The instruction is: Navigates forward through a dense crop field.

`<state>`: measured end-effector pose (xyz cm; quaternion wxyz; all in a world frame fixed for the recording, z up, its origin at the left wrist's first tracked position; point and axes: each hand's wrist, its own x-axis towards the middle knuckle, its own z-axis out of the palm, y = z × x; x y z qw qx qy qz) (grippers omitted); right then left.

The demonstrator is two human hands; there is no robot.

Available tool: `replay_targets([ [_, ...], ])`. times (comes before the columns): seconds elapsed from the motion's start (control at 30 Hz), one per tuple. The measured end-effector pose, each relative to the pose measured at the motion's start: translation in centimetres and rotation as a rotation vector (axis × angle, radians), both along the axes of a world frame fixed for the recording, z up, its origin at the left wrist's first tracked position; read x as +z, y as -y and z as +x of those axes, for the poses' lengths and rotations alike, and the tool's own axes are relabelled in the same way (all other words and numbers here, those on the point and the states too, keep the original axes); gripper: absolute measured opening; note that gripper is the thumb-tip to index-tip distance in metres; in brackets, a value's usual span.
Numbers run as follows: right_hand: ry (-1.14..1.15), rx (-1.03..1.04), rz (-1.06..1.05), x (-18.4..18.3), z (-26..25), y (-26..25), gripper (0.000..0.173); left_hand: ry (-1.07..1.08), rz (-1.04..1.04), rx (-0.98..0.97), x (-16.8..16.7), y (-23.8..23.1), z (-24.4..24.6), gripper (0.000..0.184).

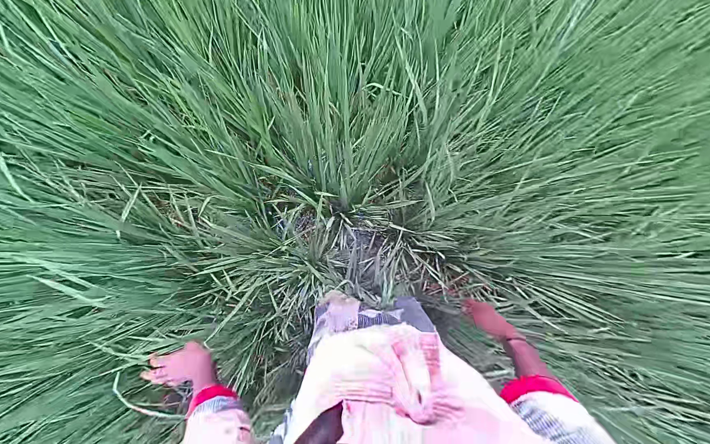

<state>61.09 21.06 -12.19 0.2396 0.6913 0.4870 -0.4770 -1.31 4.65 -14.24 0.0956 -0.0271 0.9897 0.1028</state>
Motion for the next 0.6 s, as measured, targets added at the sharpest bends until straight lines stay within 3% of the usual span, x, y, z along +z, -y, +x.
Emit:
replay_targets([
  [0.13,0.146,-0.251,0.016,2.0,6.5,4.0,0.035,-0.002,0.064,-0.028,-0.1,-2.4,0.3,0.074],
  [0.3,0.104,-0.426,0.030,3.4,4.7,3.1,0.038,-0.019,0.049,-0.018,-0.1,-2.9,-0.5,0.073],
  [0.43,0.041,-0.244,0.029,1.7,1.7,-1.5,0.035,-0.059,0.076,0.040,0.5,-2.6,-1.4,0.072],
  [0.6,-0.088,0.014,0.113,2.3,-3.5,-9.0,0.033,-0.123,0.060,0.123,1.3,-0.3,-1.6,0.070],
])
